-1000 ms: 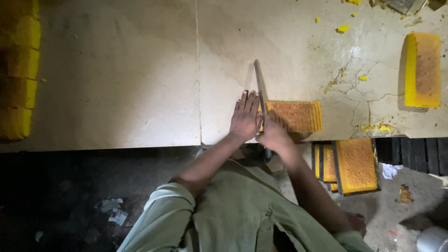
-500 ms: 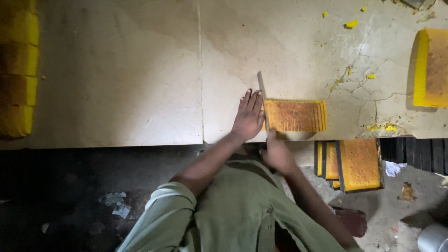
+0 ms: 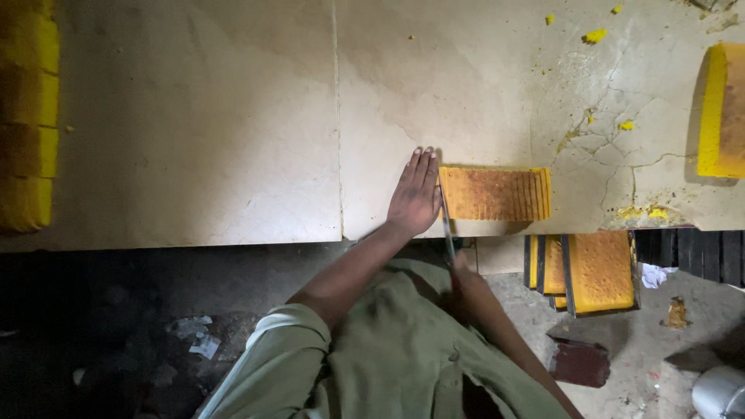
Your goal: The person places a large yellow rectangular block on a table and uses a long knife to slice it into smaller uniform pieces. The person repeatedly cuts the block into strips and then into smaller segments, stacking the cut pieces on the table.
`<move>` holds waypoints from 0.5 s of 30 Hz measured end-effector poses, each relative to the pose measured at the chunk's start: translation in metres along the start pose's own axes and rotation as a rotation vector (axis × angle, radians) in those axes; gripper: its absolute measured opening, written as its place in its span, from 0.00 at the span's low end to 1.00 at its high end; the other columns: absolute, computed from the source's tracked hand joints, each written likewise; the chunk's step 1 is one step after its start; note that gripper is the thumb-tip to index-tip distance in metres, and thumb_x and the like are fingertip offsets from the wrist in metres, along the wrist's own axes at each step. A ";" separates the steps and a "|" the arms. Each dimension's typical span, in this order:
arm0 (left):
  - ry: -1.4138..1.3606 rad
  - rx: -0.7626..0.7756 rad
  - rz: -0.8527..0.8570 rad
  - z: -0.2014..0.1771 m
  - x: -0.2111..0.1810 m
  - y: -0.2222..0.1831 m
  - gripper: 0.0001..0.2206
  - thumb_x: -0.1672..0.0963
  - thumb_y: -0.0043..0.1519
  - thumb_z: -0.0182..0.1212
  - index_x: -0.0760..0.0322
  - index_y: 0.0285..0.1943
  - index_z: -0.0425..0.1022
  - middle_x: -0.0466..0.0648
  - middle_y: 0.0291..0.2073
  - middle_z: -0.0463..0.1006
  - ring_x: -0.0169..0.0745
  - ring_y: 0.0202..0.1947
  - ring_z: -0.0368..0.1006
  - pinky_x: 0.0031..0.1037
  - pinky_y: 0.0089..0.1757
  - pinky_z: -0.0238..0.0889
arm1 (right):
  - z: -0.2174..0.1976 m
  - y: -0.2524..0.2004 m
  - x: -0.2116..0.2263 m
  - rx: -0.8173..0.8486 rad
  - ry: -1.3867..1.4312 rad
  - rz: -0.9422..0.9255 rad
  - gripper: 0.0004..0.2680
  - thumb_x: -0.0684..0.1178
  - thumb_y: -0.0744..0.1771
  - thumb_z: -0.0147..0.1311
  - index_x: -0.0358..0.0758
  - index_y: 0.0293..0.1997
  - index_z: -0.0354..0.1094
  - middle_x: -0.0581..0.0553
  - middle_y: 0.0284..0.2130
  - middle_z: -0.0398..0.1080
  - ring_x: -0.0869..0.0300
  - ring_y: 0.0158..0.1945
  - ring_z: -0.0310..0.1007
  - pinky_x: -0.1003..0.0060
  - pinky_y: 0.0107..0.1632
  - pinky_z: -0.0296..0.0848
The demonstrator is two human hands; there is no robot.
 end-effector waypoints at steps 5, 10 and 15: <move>-0.010 0.030 0.036 -0.001 0.005 -0.003 0.30 0.54 0.69 0.45 0.79 0.77 0.48 0.65 0.77 0.49 0.64 0.79 0.40 0.47 0.72 0.39 | -0.005 0.084 -0.004 -0.102 -0.070 0.010 0.24 0.45 0.64 0.58 0.25 0.63 0.51 0.23 0.39 0.74 0.34 0.44 0.77 0.44 0.48 0.75; 0.025 0.080 -0.049 -0.012 0.007 -0.003 0.32 0.52 0.67 0.43 0.68 0.80 0.45 0.72 0.77 0.42 0.71 0.77 0.35 0.55 0.70 0.33 | -0.061 0.094 0.045 -0.196 0.010 -0.036 0.32 0.43 0.61 0.61 0.29 0.70 0.44 0.24 0.43 0.73 0.34 0.48 0.75 0.45 0.50 0.74; 0.174 0.183 -0.157 -0.010 0.007 -0.006 0.32 0.50 0.68 0.41 0.60 0.82 0.42 0.71 0.77 0.36 0.70 0.78 0.29 0.61 0.69 0.25 | -0.039 0.013 0.053 -0.033 0.018 -0.065 0.35 0.45 0.60 0.63 0.32 0.71 0.41 0.22 0.48 0.70 0.32 0.50 0.73 0.45 0.50 0.74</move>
Point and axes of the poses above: each hand's wrist, its own y-axis towards the middle knuckle, its own z-axis out of the palm, x = y × z, the point moved 4 cm from there along y, towards the middle knuckle
